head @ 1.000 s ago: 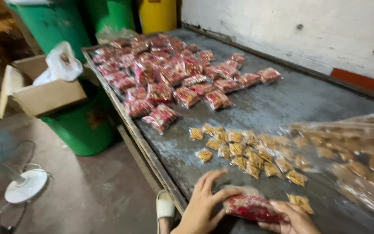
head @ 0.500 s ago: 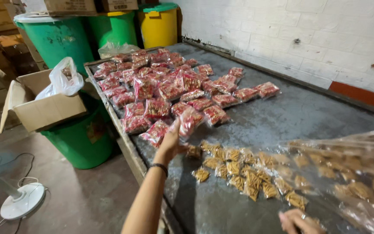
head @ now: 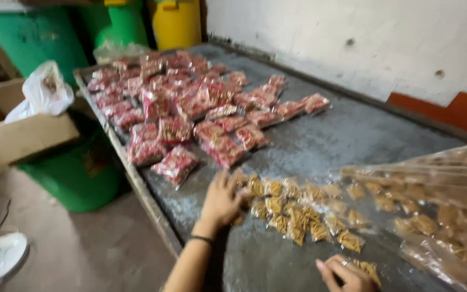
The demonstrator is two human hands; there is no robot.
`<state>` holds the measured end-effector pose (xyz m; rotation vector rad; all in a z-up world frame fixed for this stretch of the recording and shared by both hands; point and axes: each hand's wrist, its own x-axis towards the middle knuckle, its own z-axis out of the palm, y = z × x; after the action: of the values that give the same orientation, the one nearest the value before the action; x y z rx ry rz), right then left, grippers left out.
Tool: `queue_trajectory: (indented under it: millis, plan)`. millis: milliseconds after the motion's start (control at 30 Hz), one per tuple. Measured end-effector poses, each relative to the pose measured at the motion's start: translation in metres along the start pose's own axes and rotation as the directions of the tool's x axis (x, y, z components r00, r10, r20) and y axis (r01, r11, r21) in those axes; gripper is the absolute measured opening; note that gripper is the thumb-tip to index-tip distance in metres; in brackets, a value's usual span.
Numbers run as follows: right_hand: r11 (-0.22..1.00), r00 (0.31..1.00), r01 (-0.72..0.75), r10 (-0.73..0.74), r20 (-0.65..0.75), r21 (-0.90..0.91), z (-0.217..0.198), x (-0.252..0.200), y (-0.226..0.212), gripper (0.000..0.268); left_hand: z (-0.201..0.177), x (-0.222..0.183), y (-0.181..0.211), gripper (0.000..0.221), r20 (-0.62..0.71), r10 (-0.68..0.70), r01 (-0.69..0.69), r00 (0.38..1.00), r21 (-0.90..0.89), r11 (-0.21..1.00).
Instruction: The person puts snack packets into a large plastic bag by hand.
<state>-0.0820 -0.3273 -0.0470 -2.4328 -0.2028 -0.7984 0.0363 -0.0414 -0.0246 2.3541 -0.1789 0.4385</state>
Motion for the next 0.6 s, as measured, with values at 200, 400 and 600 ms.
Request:
queue_trajectory:
  millis: [200, 400, 600]
  plan:
    - [0.994, 0.998, -0.047, 0.050, 0.035, -0.100, -0.001, -0.002, 0.004, 0.030, 0.065, -0.012, 0.037, 0.064, 0.205, 0.122, -0.177, 0.971, 0.277, 0.944]
    - [0.982, 0.981, 0.148, -0.130, -0.144, 0.116, -0.009, 0.011, -0.010, 0.030, 0.060, -0.027, 0.110, 0.047, 0.062, 0.309, -0.311, 0.949, 0.029, 0.950]
    - [0.976, 0.966, 0.168, -0.191, -0.172, -0.139, -0.012, 0.013, 0.004, 0.020, 0.070, 0.015, 0.033, 0.048, -0.218, 0.103, -0.007, 0.971, 0.400, 0.916]
